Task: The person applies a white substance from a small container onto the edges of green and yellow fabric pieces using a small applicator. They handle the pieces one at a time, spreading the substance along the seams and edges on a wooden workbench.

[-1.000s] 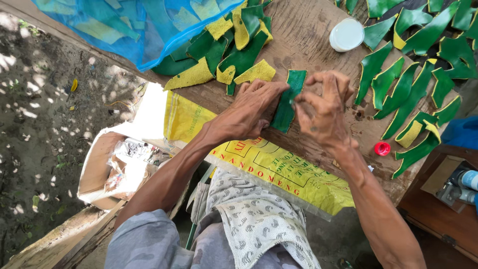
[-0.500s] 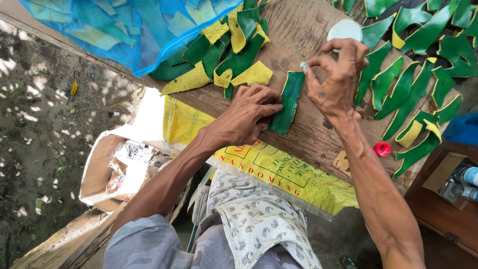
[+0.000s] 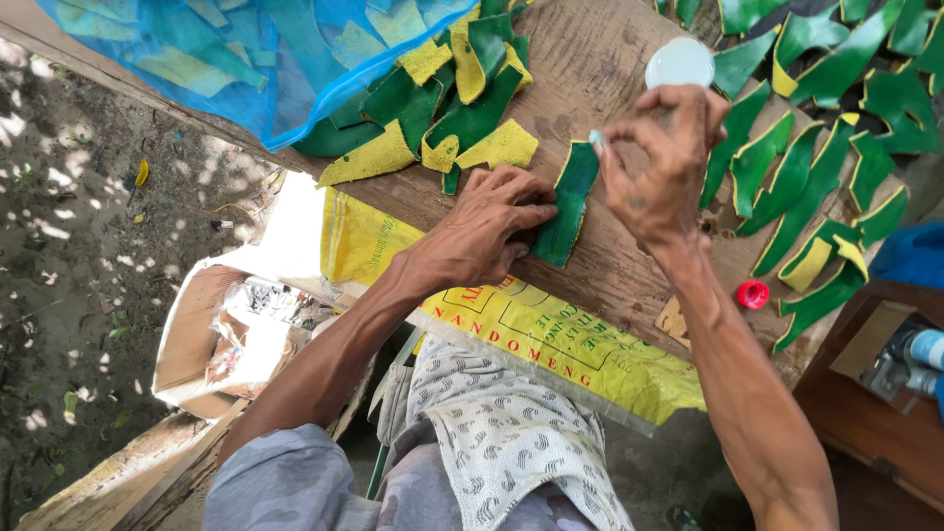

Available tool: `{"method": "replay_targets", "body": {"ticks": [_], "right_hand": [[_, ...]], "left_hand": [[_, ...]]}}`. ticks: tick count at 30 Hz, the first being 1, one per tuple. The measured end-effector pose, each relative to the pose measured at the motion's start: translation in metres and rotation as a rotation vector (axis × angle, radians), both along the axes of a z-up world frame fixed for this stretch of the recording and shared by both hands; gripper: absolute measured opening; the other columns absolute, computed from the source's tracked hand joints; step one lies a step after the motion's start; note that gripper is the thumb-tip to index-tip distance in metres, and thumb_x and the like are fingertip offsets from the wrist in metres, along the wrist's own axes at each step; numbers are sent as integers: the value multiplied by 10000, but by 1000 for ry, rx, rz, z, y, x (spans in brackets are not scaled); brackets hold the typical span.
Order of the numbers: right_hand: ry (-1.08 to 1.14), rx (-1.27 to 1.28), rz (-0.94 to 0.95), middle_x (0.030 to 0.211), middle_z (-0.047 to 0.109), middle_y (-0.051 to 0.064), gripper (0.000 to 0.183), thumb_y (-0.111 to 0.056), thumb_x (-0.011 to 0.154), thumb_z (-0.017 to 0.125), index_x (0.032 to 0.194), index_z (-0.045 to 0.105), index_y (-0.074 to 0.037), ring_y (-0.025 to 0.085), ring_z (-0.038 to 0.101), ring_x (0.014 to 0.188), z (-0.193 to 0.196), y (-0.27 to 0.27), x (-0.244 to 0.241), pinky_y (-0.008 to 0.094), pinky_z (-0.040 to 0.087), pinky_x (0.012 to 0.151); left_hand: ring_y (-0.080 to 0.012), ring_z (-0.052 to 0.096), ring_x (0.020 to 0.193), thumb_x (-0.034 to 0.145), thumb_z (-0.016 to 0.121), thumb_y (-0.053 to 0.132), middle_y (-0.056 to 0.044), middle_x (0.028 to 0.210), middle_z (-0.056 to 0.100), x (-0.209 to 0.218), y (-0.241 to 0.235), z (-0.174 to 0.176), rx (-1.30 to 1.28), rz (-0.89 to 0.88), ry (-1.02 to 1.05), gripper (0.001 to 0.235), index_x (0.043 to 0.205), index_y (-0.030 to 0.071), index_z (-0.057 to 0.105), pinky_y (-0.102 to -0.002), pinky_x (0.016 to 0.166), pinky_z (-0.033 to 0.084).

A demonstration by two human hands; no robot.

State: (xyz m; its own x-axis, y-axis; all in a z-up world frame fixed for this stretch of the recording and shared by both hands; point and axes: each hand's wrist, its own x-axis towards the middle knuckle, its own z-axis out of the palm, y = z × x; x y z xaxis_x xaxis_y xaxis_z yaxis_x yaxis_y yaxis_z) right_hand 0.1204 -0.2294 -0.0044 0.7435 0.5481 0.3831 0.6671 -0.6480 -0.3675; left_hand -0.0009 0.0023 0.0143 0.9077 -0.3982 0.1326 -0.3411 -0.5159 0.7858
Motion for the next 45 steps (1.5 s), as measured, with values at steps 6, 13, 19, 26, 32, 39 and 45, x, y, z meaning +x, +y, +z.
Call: {"method": "replay_targets", "body": {"ticks": [6,13,19,26,32,39,45], "right_hand": [[83,-69,204,1234,564,62,128,-159,780,864,822,745,-134,294,410,1293,32,11,-37,475,266,1089],[43,-57,123,1262,549,59,130,-170,867,877,882,752,-139,278,401,1298,3,18,0,466,272,1099],[13,35,16,1216,529,64,97,-169,901,866,894,775,-136,264,394,1268,7,2,20,433,301,1085],[31,-35,70,1209,558,49,124,-205,914,890,901,782,-145,246,399,1238,8,-7,-3,437,293,1120],[65,-60,133,1244,575,53,140,-202,902,895,936,776,-136,261,400,1274,6,6,-6,442,263,1073],[160,6,143,1196,564,30,114,-193,880,875,885,767,-158,230,407,1274,27,-16,-23,432,285,1134],[48,-77,106,1266,557,45,111,-204,872,892,883,785,-174,286,395,1277,16,-8,-9,467,272,1102]], "left_hand": [[-266,494,1285,636,797,33,-57,1329,597,0,0,-1,-5,-6,-7,634,1263,57,702,-441,1087,331],[-276,488,1296,636,809,50,-72,1331,591,2,0,-1,-1,-10,-14,606,1234,55,709,-457,1110,313],[-275,493,1291,636,805,43,-73,1330,593,2,2,-1,-5,0,-5,610,1238,46,706,-451,1106,318],[-279,484,1288,639,806,40,-75,1329,586,2,2,1,-15,-9,12,604,1235,42,705,-443,1085,322],[-269,484,1294,638,807,43,-68,1334,583,0,0,2,-11,0,-8,612,1240,43,698,-438,1100,320],[-272,488,1285,639,790,44,-69,1330,583,0,2,-1,-39,-4,0,647,1272,36,653,-435,1082,331],[-280,491,1281,669,794,54,-65,1324,592,1,0,-2,1,-8,-24,626,1276,76,645,-443,1086,336]]}}
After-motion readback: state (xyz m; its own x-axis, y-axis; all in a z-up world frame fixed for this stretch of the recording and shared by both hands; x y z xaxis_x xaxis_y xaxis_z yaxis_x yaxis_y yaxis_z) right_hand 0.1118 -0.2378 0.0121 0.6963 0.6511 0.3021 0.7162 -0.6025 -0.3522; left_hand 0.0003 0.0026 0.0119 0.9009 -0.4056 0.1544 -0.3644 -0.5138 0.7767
